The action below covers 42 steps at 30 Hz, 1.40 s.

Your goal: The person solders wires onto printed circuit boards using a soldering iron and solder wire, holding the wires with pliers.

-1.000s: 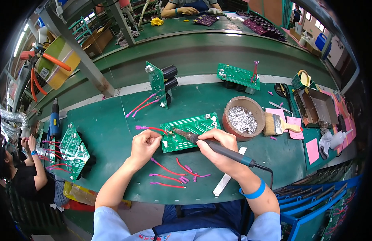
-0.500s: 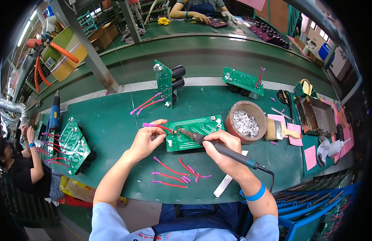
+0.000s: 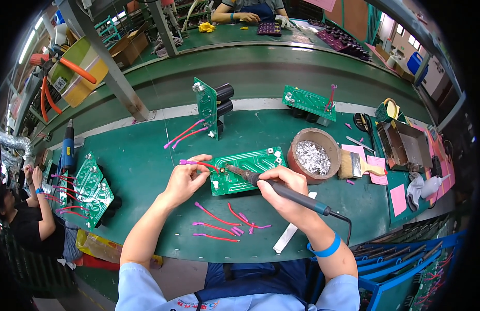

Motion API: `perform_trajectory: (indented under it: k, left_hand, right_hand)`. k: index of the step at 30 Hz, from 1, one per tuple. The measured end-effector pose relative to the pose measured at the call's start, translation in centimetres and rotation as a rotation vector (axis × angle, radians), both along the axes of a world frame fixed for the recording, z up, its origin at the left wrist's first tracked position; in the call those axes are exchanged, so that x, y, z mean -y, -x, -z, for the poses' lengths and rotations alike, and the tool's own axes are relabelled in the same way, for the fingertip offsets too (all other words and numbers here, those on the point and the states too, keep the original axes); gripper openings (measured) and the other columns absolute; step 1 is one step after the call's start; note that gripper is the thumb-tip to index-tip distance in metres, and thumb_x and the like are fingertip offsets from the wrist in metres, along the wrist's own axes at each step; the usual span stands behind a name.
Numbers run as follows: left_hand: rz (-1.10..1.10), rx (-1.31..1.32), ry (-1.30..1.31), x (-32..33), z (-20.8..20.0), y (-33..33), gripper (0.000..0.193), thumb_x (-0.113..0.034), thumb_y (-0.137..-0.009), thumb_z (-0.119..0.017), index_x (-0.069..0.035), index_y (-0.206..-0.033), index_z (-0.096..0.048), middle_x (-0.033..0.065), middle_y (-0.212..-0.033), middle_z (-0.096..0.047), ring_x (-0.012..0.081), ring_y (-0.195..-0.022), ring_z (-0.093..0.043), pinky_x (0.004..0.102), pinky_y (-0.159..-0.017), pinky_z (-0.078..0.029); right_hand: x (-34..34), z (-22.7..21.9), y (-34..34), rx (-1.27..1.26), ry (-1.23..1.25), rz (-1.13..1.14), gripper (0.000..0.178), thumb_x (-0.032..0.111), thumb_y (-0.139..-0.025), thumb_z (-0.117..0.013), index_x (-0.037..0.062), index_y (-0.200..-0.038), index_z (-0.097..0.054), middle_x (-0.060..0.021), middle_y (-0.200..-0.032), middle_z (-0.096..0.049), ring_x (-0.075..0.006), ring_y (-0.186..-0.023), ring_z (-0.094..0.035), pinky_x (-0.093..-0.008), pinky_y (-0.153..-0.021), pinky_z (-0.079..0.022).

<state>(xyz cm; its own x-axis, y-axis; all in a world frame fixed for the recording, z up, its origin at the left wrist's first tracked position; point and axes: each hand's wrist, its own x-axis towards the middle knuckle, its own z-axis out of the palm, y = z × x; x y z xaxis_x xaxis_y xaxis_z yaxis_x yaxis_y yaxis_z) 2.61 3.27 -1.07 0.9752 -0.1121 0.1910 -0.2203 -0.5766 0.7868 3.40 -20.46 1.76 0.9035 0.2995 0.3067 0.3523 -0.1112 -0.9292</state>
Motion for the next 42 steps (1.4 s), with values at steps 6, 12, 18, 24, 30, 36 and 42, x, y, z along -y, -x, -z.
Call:
perform_trajectory:
  k: [6,12,18,24,30,36,42]
  left_hand:
    - [-0.025,0.056,-0.039,0.3,0.26,0.14,0.007,-0.004,-0.071,-0.055,0.002,-0.074,-0.057,0.0076,-0.099,-0.055,0.0033,-0.045,-0.036,0.0194,-0.044,-0.034]
    - [-0.057,0.159,-0.091,0.61,0.35,0.16,0.006,-0.004,-0.07,-0.056,0.001,-0.072,-0.057,0.0079,-0.095,-0.057,0.0046,-0.042,-0.037,0.0202,-0.042,-0.034]
    - [-0.082,0.165,-0.061,0.79,0.5,0.13,0.005,-0.004,-0.068,-0.057,0.001,-0.069,-0.056,0.008,-0.093,-0.058,0.0045,-0.041,-0.038,0.0201,-0.04,-0.033]
    - [-0.095,0.108,-0.08,0.87,0.19,0.25,0.007,-0.006,-0.068,-0.058,-0.003,-0.07,-0.054,0.0057,-0.094,-0.058,0.012,-0.045,-0.05,0.0245,-0.046,-0.042]
    - [-0.096,0.111,-0.118,0.84,0.14,0.42,0.007,-0.006,-0.068,-0.058,-0.002,-0.071,-0.054,0.0067,-0.097,-0.057,0.0113,-0.044,-0.05,0.0252,-0.045,-0.042]
    - [-0.062,0.048,-0.088,0.77,0.02,0.79,0.007,-0.006,-0.068,-0.057,0.0,-0.07,-0.054,0.0082,-0.103,-0.055,0.0125,-0.043,-0.049,0.0256,-0.045,-0.042]
    - [-0.076,0.059,-0.125,0.98,-0.01,0.81,0.006,-0.006,-0.067,-0.057,0.0,-0.069,-0.054,0.0089,-0.103,-0.055,0.0135,-0.044,-0.051,0.0257,-0.046,-0.043]
  right_hand:
    - [0.05,-0.01,0.1,0.001,-0.002,0.013,0.009,0.003,-0.068,-0.059,-0.0024,-0.075,-0.056,-0.0064,-0.065,-0.055,-0.0075,-0.055,-0.051,-0.02,-0.049,-0.04]
    - [0.17,-0.06,0.11,-0.005,0.012,0.02,0.009,0.004,-0.068,-0.059,-0.0018,-0.075,-0.056,-0.0064,-0.065,-0.056,-0.0078,-0.055,-0.051,-0.0202,-0.049,-0.04]
    - [0.24,0.0,0.04,0.007,0.023,0.017,0.01,0.005,-0.068,-0.059,-0.0015,-0.074,-0.056,-0.0066,-0.065,-0.056,-0.0081,-0.056,-0.052,-0.0202,-0.049,-0.04]
    - [0.27,0.05,0.08,-0.003,0.016,0.02,0.01,0.005,-0.068,-0.06,-0.0015,-0.074,-0.056,-0.0069,-0.066,-0.057,-0.0084,-0.056,-0.052,-0.0205,-0.05,-0.04]
    - [0.28,0.22,0.02,-0.004,0.01,0.019,0.011,0.006,-0.068,-0.06,-0.0017,-0.074,-0.056,-0.0075,-0.066,-0.057,-0.0092,-0.056,-0.052,-0.0209,-0.05,-0.04]
    - [0.28,0.29,-0.03,0.031,0.014,0.02,0.009,0.003,-0.068,-0.058,-0.0022,-0.074,-0.056,-0.0065,-0.065,-0.055,-0.0082,-0.055,-0.051,-0.0198,-0.048,-0.039]
    - [0.3,0.32,-0.06,0.029,0.014,0.021,0.009,0.003,-0.068,-0.058,-0.0024,-0.074,-0.056,-0.0067,-0.065,-0.056,-0.0085,-0.055,-0.052,-0.0201,-0.048,-0.04]
